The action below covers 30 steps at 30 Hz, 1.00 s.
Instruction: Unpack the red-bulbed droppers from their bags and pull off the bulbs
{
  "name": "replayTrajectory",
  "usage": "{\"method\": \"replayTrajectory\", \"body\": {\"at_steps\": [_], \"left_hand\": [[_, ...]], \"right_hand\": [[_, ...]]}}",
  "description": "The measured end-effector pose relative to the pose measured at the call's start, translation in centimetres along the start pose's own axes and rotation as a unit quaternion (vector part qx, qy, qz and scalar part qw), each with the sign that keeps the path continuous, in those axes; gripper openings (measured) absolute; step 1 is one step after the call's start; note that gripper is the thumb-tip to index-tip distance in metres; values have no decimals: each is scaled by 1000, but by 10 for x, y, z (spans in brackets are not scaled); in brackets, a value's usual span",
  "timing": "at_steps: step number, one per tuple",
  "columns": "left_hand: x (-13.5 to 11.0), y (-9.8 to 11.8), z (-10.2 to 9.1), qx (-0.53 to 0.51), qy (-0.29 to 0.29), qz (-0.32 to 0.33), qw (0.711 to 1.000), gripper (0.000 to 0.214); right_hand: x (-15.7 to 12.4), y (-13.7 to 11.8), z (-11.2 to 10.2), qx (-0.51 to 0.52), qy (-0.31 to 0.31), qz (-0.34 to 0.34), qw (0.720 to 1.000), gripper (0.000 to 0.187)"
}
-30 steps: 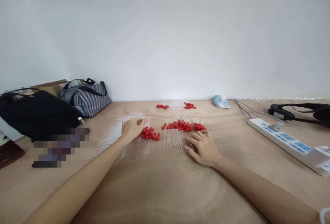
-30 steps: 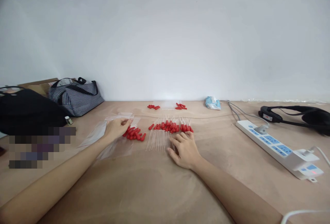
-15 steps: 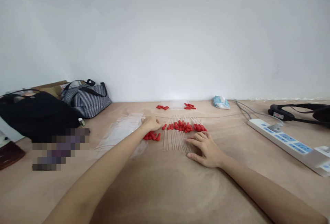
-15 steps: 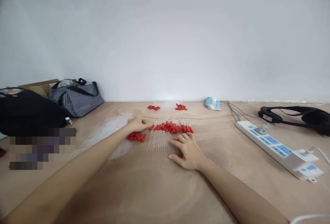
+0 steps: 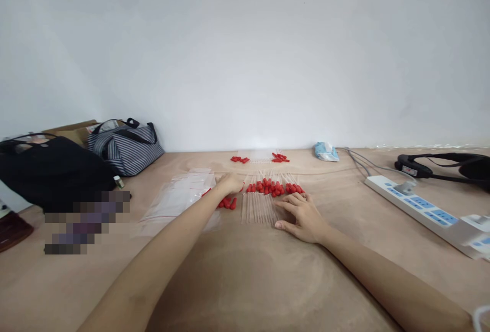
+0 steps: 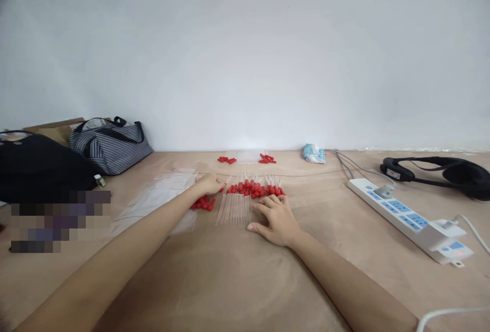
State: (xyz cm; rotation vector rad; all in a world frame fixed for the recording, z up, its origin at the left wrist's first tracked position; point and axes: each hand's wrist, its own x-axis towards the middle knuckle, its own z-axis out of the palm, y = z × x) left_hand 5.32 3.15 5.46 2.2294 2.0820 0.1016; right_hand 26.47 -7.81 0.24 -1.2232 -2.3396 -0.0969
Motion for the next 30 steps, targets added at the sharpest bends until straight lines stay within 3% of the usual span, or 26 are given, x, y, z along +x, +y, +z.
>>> {"method": "replayTrajectory", "body": {"at_steps": [5,8,11,15,20,24,30], "left_hand": [[-34,-14,-6,-2,116,89,989,24],[-64,-28,5,-4,138,176,975,19],[-85,-42,23,-4,239,332,912,22],[-94,-44,38,11,319,426,846,23],[-93,-38,40,17,349,465,813,18],[-94,-38,39,25,360,485,797,16],[-99,-33,35,-16,355,452,818,19]], "right_hand": [[0,2,5,-38,92,28,995,35],[1,2,9,-48,158,34,986,41],[4,-4,10,-58,181,2,982,47],[8,-16,12,-59,139,-54,987,39],[15,-26,18,-17,132,-84,988,24],[17,-27,21,-12,134,-101,986,23],[17,-30,18,-14,138,-127,982,22]]}}
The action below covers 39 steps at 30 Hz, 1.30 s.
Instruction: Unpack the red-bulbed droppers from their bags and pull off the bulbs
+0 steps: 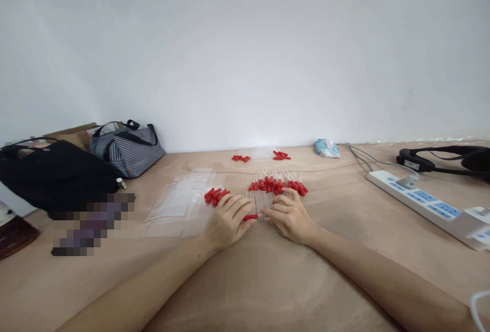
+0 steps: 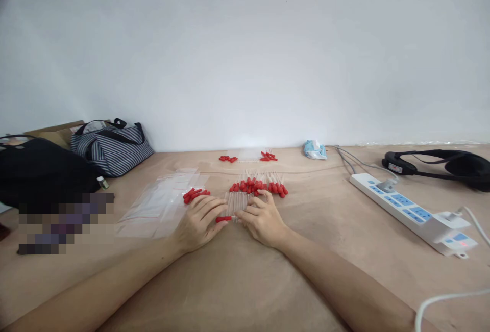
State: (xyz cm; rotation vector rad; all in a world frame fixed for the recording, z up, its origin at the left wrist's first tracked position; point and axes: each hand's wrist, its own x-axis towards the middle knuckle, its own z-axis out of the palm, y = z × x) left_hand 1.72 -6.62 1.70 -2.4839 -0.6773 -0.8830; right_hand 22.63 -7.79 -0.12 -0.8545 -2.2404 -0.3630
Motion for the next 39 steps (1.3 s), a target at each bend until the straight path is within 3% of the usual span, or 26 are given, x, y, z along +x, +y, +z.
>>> {"method": "replayTrajectory", "body": {"at_steps": [8,21,27,33,39], "left_hand": [[-2,0,2,-63,-53,-2,997,18],[-7,-5,-5,-79,-63,1,995,22],[-23,-22,-13,-89,-14,-104,991,20],[-18,-36,-15,-62,57,-236,968,25],[-22,-75,-17,-89,10,-404,910,28]], "right_hand": [[-2,-3,-2,-7,7,-18,1000,22],[-12,4,-11,-15,-6,0,1000,19],[-29,24,-25,-60,-12,95,994,22],[-28,23,-17,-68,-31,161,984,28],[-25,26,-11,-78,-30,201,976,19]]}}
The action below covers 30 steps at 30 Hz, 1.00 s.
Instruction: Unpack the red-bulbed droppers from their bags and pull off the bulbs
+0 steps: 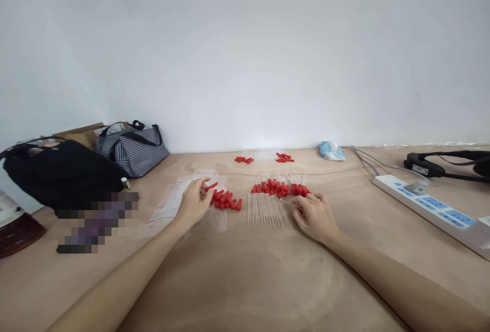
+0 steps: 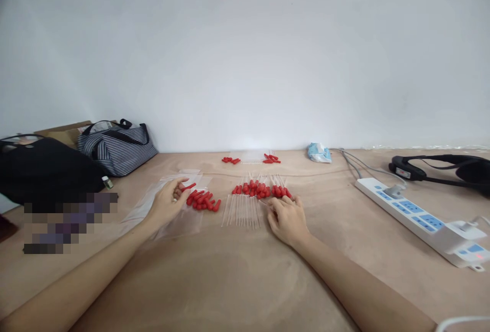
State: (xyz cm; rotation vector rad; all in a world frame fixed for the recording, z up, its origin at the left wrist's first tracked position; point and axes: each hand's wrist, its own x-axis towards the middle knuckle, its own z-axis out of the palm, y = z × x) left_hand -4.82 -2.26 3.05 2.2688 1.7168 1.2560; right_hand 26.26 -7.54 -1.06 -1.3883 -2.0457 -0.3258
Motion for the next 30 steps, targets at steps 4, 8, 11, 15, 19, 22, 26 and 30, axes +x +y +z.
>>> {"method": "replayTrajectory", "body": {"at_steps": [4,8,11,15,19,22,26,30], "left_hand": [[3,-5,4,-7,-34,-45,998,31],[2,-3,8,13,-48,-51,997,31],[2,-7,8,20,-30,-54,998,30],[0,-9,5,40,27,-19,999,26],[1,6,6,56,23,73,996,19],[8,27,14,66,-32,122,990,14],[22,59,37,91,-144,97,981,13],[37,81,66,101,-186,77,974,23]], "right_hand": [[3,-3,5,-12,-2,2,1000,12],[4,-7,6,-21,1,0,1000,13],[3,-9,3,-18,-14,-7,1000,15],[2,-14,-3,-4,-50,-41,998,19],[2,-16,-10,20,-87,-62,994,34],[1,-12,-15,48,-107,-81,990,46],[0,-3,-17,78,-140,-94,983,56],[1,1,-15,86,-152,-84,981,52]]}}
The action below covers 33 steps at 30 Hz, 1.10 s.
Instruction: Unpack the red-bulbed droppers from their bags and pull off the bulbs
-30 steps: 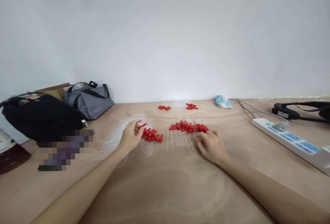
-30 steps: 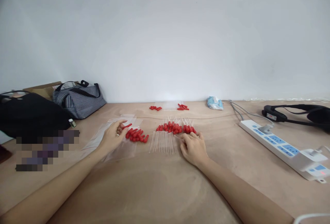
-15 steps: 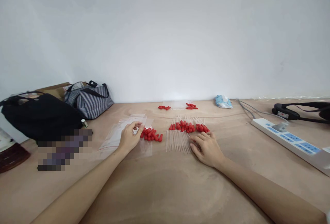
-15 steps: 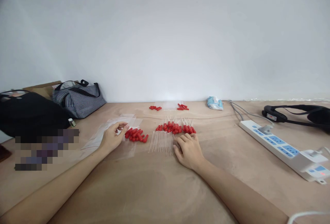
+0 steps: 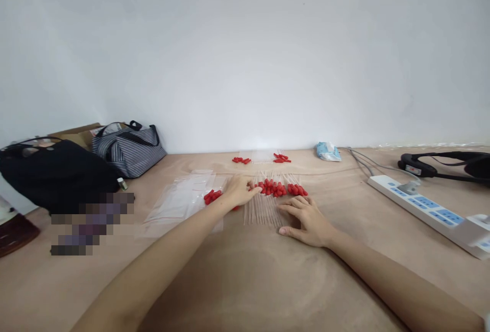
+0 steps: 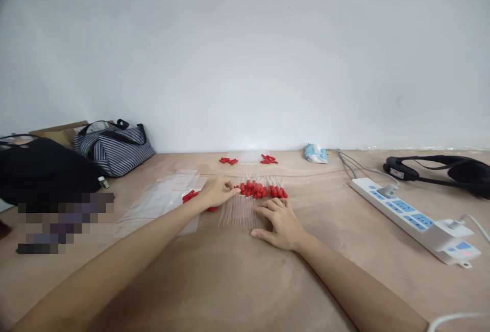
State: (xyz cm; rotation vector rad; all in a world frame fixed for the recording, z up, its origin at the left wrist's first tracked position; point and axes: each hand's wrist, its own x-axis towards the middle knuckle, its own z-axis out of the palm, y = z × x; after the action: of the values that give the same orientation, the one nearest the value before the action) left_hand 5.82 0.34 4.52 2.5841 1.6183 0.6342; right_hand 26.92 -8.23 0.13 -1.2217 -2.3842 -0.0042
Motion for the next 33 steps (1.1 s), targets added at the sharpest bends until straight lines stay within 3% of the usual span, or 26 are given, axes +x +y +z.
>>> {"method": "replayTrajectory", "body": {"at_steps": [5,10,16,20,23,27,30,33], "left_hand": [[20,6,19,3,-31,-33,999,25],[24,5,25,-1,-40,-46,998,24],[20,8,20,-3,0,-71,997,25],[2,2,9,-3,49,-67,997,20],[-25,-8,-3,-13,85,-29,996,13],[-65,-19,-14,-29,111,97,989,11],[-84,-22,-13,-25,119,151,981,11],[-91,-21,-8,-21,127,182,975,11]], "right_hand": [[2,0,0,2,-6,2,1000,48],[4,0,0,-7,-8,1,1000,44],[6,0,1,-9,5,9,1000,43],[5,0,3,-10,38,0,999,44],[5,0,5,-16,95,5,995,40],[8,-4,10,-32,178,10,984,43],[13,-11,13,-49,188,-19,981,45],[19,-19,16,-60,170,-53,982,35]]}}
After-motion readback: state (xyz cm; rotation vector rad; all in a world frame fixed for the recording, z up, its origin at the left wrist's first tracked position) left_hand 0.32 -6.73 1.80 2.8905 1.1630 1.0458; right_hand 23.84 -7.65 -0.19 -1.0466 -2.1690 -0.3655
